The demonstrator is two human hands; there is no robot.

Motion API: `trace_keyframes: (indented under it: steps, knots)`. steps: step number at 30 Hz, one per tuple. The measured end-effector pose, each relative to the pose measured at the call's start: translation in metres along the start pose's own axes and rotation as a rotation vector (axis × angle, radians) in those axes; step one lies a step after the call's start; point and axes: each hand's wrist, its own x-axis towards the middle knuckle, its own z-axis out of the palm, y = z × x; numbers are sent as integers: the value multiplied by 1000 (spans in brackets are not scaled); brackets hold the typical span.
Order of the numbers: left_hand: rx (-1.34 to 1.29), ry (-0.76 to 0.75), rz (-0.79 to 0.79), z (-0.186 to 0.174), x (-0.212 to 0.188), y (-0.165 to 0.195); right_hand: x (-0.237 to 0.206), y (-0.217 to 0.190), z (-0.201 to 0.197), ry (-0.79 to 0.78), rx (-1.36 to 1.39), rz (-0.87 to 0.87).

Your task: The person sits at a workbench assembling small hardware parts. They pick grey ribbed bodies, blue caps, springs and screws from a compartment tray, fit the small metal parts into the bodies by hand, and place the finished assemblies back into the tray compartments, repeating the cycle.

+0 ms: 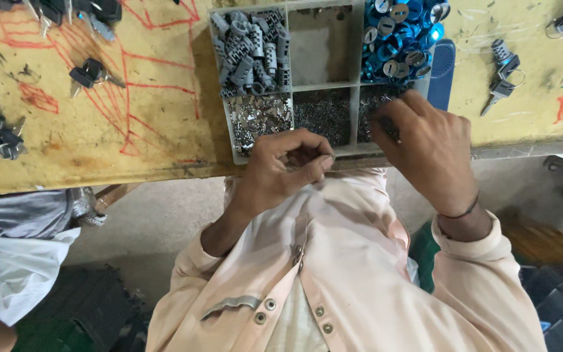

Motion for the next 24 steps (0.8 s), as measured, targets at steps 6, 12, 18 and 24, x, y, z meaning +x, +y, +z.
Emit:
trace_keyframes:
  steps: [6,12,18,24]
  knots:
    - [240,58,156,5,-2,7,-5,-8,-10,37,746,150]
    - [-97,152,105,28,2,-3,-12,-39,20,308,710,-109]
    - [-283,74,8,20,-1,-10,-19,-32,22,176,799,-73]
    - [-214,57,58,20,-6,0,-17,-32,14,128,807,-61]
